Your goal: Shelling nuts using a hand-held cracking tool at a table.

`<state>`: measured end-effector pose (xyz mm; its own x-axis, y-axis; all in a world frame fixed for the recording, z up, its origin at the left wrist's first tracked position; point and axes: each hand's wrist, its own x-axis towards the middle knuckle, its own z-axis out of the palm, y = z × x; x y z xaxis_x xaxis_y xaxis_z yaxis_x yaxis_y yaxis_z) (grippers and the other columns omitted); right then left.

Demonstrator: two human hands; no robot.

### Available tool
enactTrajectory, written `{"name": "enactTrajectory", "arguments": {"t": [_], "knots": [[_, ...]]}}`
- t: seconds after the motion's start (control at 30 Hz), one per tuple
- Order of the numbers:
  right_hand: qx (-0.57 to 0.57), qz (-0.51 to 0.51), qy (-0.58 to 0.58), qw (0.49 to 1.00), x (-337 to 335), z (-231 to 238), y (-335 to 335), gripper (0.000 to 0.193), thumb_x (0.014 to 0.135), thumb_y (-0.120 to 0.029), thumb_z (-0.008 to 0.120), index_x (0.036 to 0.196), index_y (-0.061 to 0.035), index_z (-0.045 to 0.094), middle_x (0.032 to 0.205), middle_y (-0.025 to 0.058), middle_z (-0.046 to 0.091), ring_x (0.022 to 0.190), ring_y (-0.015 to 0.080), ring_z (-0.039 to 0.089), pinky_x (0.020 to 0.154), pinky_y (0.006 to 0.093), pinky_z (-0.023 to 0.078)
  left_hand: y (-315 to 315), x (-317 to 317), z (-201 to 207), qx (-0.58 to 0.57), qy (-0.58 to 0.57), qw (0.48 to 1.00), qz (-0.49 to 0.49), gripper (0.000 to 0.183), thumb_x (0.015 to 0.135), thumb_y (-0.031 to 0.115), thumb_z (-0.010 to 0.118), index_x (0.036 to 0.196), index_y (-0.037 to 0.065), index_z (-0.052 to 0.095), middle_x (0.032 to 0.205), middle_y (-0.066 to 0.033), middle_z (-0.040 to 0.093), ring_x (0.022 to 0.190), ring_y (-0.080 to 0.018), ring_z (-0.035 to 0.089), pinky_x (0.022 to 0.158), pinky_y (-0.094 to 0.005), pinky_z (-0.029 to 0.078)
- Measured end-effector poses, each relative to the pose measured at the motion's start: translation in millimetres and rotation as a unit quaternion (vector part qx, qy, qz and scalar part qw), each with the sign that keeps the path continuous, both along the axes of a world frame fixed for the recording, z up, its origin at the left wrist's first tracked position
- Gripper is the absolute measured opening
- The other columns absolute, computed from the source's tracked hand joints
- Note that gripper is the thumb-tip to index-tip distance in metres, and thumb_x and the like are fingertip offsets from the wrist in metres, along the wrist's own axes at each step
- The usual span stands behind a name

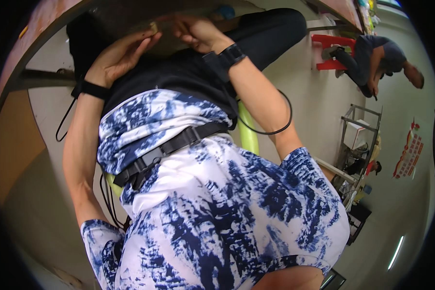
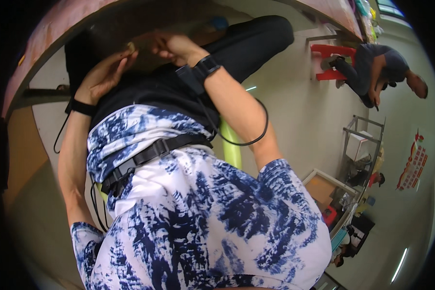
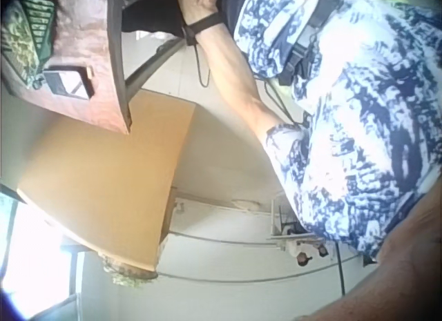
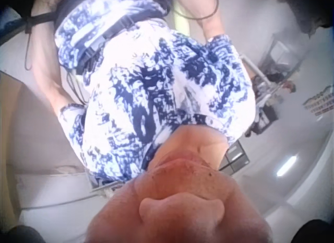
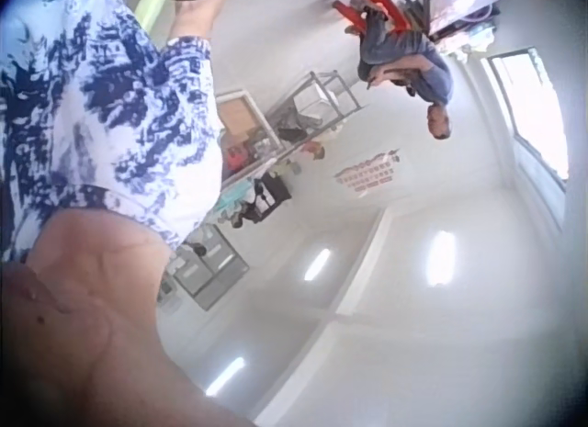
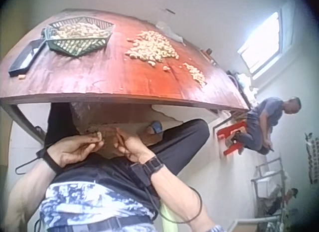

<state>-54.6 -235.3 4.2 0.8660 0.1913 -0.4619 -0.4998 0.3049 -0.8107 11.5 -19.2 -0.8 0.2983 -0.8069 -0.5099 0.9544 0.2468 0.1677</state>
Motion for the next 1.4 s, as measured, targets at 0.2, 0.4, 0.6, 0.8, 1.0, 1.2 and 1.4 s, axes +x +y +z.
{"name": "enactTrajectory", "arguments": {"t": [0.2, 0.4, 0.6, 0.8, 1.0, 1.2, 1.4], "knots": [[-0.162, 0.008, -0.033, 0.986, 4, 8, 7, 0.037, 0.097, -0.03, 0.037, 0.114, -0.0027, 0.057, 0.063, 0.0024, 0.051, 0.04, 0.0038, 0.035, 0.033, 0.0172, 0.021, 0, -16, 36, -0.031, -0.363, 0.916, -0.169, 0.036, 0.07, 0.006, 0.073, 0.101, 0.006, 0.055, 0.093, -0.0021, 0.061, 0.08, -0.0072, 0.059, 0.067, -0.0161, 0.048], [-0.175, 0.007, -0.043, 0.984, 3, 6, 2, 0.037, 0.098, -0.027, 0.033, 0.118, -0.0075, 0.057, 0.066, 0.0012, 0.053, 0.046, 0.0035, 0.04, 0.038, 0.0169, 0.028, 8, -23, 59, -0.039, -0.466, 0.859, -0.21, 0.031, 0.073, 0.007, 0.072, 0.099, 0.004, 0.057, 0.084, -0.0007, 0.061, 0.08, -0.0053, 0.058, 0.068, -0.0179, 0.051], [-0.197, 0.008, -0.047, 0.979, -1, 8, 2, 0.037, 0.098, -0.029, 0.035, 0.11, -0.0033, 0.058, 0.062, 0.0019, 0.053, 0.042, 0.0041, 0.039, 0.038, 0.0179, 0.029, 1, -52, 56, -0.201, 0.146, 0.968, -0.024, 0.027, 0.094, 0.009, 0.045, 0.119, -0.001, 0.046, 0.112, -0.0123, 0.052, 0.097, -0.0164, 0.058, 0.07, -0.0213, 0.058], [-0.157, -0.051, -0.04, 0.985, -11, 7, 6, 0.033, 0.097, -0.03, 0.037, 0.106, -0.0067, 0.059, 0.061, 0.0023, 0.055, 0.041, 0.0055, 0.042, 0.037, 0.0203, 0.029, 11, -83, 73, -0.178, 0.098, 0.978, -0.042, 0.023, 0.095, 0.011, 0.045, 0.115, 0.001, 0.047, 0.108, -0.0146, 0.058, 0.088, -0.0153, 0.063, 0.067, -0.0151, 0.057], [-0.159, -0.03, -0.061, 0.985, -5, 17, 8, 0.034, 0.096, -0.033, 0.04, 0.109, -0.0079, 0.059, 0.061, 0.0014, 0.055, 0.043, 0.0052, 0.042, 0.041, 0.0198, 0.032, 8, -97, 95, -0.15, 0.059, 0.984, -0.08, 0.024, 0.087, 0.003, 0.056, 0.11, 0.005, 0.051, 0.104, -0.0107, 0.056, 0.082, -0.0127, 0.058, 0.056, -0.0151, 0.053], [-0.209, -0.001, -0.089, 0.974, -3, 5, -3, 0.037, 0.096, -0.033, 0.036, 0.104, -0.006, 0.061, 0.062, 0.0037, 0.057, 0.046, 0.0085, 0.045, 0.046, 0.0249, 0.039, 3, -105, 80, -0.168, 0.072, 0.979, -0.088, 0.024, 0.086, 0.007, 0.059, 0.109, 0.006, 0.053, 0.1, -0.0091, 0.058, 0.081, -0.0121, 0.057, 0.052, -0.0156, 0.048], [-0.248, 0.045, -0.124, 0.96, -16, 5, -10, 0.04, 0.097, -0.035, 0.033, 0.107, -0.0065, 0.058, 0.059, 0.0041, 0.055, 0.043, 0.009, 0.046, 0.045, 0.0234, 0.039, -16, -119, 85, -0.234, 0.135, 0.958, -0.092, 0.022, 0.094, 0.023, 0.049, 0.107, 0.005, 0.054, 0.09, -0.0034, 0.057, 0.073, -0.0089, 0.053, 0.051, -0.0154, 0.047]]}}
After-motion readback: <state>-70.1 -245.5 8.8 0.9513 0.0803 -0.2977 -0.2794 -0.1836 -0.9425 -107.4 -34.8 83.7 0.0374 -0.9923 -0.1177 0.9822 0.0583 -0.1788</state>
